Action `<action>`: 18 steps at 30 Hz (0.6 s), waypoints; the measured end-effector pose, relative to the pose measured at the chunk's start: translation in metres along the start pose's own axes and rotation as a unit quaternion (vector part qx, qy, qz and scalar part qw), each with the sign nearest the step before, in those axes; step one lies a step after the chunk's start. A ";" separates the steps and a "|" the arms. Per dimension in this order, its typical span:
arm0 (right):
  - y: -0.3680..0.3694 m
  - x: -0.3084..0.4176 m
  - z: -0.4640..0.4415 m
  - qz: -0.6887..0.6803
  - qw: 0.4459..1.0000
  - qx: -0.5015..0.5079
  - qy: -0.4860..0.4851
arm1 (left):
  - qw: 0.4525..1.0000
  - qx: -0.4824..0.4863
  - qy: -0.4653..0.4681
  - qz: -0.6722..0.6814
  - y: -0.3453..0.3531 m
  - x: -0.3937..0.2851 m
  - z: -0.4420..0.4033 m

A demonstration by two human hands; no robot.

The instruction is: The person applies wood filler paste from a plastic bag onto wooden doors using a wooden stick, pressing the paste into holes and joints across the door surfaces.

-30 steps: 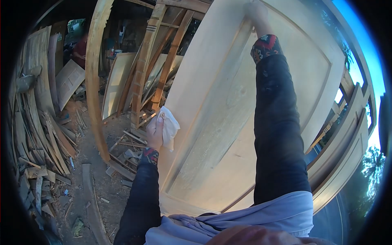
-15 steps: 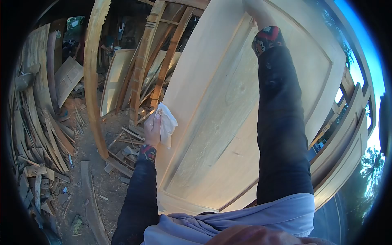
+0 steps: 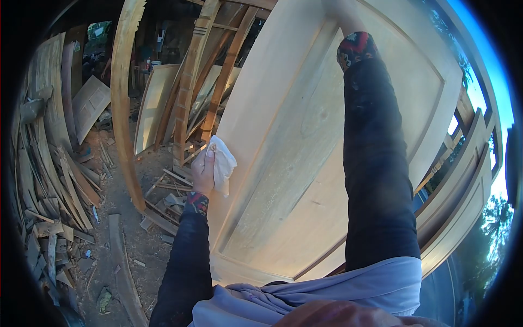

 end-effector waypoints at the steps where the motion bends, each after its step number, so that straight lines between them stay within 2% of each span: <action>1: 0.011 0.006 0.000 0.111 0.991 0.053 -0.045 | 1.000 0.003 -0.003 0.006 0.000 -0.001 0.000; 4: 0.012 0.003 0.011 0.125 0.980 0.040 -0.146 | 1.000 -0.011 0.015 0.006 0.000 -0.004 0.000; 5: -0.007 -0.013 0.011 0.003 0.998 -0.033 -0.051 | 0.999 -0.021 0.025 0.001 -0.001 -0.004 -0.001; 6: -0.033 -0.027 0.024 -0.120 0.986 -0.105 0.046 | 0.999 -0.021 0.029 0.001 -0.002 -0.007 -0.001; 7: -0.048 -0.047 0.038 -0.241 0.945 -0.171 0.143 | 0.999 -0.018 0.033 0.001 -0.003 -0.013 -0.001; 13: -0.091 -0.034 0.047 -0.250 0.945 -0.211 -0.008 | 1.000 -0.001 0.019 -0.001 -0.002 -0.008 -0.001; 16: -0.091 -0.012 0.052 -0.213 0.962 -0.169 -0.010 | 1.000 0.001 0.019 0.002 -0.001 -0.008 -0.001; 18: -0.084 -0.005 0.055 -0.197 0.969 -0.146 0.029 | 1.000 0.001 0.020 0.001 -0.001 -0.009 0.000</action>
Point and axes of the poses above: each hand's wrist, its own z-axis away from the middle knuckle, its own y-axis out of the palm, x = y × z, the point moved 8 cm from there along -z, towards the middle knuckle, and after that the axes turned 14 degrees about -z, right-handed, at the moved point
